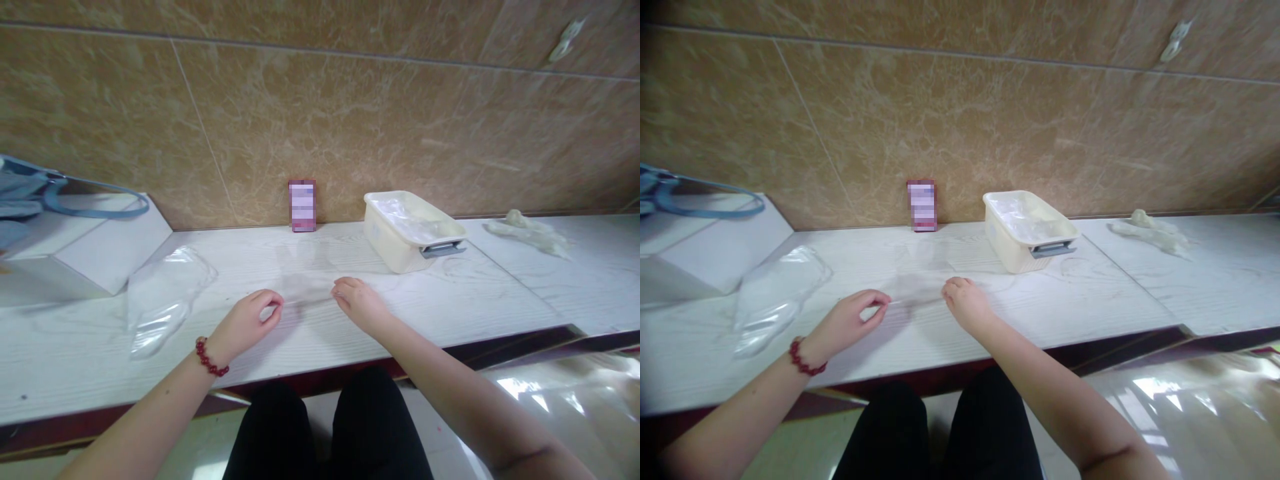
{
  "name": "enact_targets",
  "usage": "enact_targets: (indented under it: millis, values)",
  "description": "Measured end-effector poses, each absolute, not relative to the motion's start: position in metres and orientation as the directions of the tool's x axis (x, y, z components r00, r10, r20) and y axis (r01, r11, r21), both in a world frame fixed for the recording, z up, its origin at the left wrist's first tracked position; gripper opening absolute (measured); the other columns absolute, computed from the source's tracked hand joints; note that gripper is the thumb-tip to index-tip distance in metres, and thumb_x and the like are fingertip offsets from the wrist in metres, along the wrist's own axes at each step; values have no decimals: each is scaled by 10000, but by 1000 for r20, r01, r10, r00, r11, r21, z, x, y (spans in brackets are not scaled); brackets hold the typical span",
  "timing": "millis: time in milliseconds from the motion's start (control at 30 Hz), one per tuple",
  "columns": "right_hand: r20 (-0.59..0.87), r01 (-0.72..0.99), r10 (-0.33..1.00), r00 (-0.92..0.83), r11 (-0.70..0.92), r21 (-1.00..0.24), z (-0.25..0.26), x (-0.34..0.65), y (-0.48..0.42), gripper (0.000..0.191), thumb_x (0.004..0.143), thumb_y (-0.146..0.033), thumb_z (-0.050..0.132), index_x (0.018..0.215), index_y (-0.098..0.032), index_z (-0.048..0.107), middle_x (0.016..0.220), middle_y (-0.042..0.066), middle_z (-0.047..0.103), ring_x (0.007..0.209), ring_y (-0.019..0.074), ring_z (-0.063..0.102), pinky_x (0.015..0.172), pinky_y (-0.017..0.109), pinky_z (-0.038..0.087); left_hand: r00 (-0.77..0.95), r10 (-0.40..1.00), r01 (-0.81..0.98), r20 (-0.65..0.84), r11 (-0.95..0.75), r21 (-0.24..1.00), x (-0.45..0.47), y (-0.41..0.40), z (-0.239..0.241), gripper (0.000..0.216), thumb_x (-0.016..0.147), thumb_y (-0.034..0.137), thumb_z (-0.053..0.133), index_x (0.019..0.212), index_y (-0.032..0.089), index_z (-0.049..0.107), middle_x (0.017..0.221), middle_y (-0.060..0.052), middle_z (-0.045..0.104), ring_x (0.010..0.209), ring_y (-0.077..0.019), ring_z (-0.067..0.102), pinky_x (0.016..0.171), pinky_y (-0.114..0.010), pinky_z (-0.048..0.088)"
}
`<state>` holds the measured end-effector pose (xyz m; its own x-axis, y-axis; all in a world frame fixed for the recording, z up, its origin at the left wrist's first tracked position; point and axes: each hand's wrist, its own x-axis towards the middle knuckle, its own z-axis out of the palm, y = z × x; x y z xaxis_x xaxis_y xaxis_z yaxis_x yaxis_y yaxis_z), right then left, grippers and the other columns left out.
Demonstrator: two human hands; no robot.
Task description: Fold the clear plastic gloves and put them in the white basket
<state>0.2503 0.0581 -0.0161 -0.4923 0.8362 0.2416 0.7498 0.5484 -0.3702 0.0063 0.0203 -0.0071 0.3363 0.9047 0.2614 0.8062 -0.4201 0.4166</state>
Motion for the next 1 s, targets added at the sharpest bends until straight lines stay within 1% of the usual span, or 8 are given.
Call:
enact_targets:
  millis: [167,367,467,567,633,733,867,1000]
  values:
    - [284,643,760,-585,647,-409,-18,257,47,197,739,-95,459,845,-196,590,932,43,596,923,140,519,824,272,398,424,842,791,334,-524,315,6,12,-20,270,734,290,501,985,199,536,1024,-61,560,964,-180,502,873,-335,392]
    - [318,662,746,-585,666,-344,-21,267,32,193,715,-165,512,879,-232,590,1092,41,550,1087,172,434,901,337,344,499,827,771,258,-560,305,9,12,-21,107,730,182,484,786,212,570,997,-34,577,948,-168,510,855,-340,402]
    - [284,712,776,-563,630,-311,-23,274,33,432,696,-260,556,1120,-228,481,1274,73,406,1218,213,287,959,408,276,541,802,730,252,-597,332,11,4,-15,99,754,208,464,787,207,558,986,-32,589,962,-155,510,865,-316,404]
    - [170,732,782,-599,622,-279,-25,278,39,625,719,-354,530,1278,-186,308,1333,99,323,1253,216,219,1000,432,209,555,790,716,260,-613,335,12,-5,-14,122,781,228,436,792,203,555,972,-33,600,987,-150,506,881,-309,403]
    - [104,718,757,-645,647,-258,-25,279,42,595,760,-366,477,1290,-167,296,1319,99,349,1240,197,256,1015,413,196,568,783,708,252,-622,335,11,-11,-16,135,793,233,422,804,204,553,955,-25,611,982,-144,517,903,-318,394]
    - [59,681,705,-706,700,-216,-25,278,42,476,813,-334,404,1257,-168,365,1287,85,399,1207,175,323,1021,385,198,571,783,704,248,-622,342,9,-21,-18,145,806,233,406,836,200,544,956,-21,616,967,-136,534,913,-316,395]
    - [73,624,642,-763,762,-173,-24,278,33,392,851,-296,335,1218,-194,427,1268,63,426,1183,152,361,1030,371,178,567,788,689,239,-613,387,7,-35,-15,151,811,221,389,849,202,534,1005,-32,603,960,-134,545,858,-273,437]
    - [114,582,600,-792,798,-160,-23,280,25,391,845,-317,358,1218,-221,423,1263,53,433,1172,142,376,1034,367,159,550,798,672,247,-599,437,6,-40,-14,145,805,208,387,858,198,523,1022,-43,595,961,-136,544,845,-268,438]
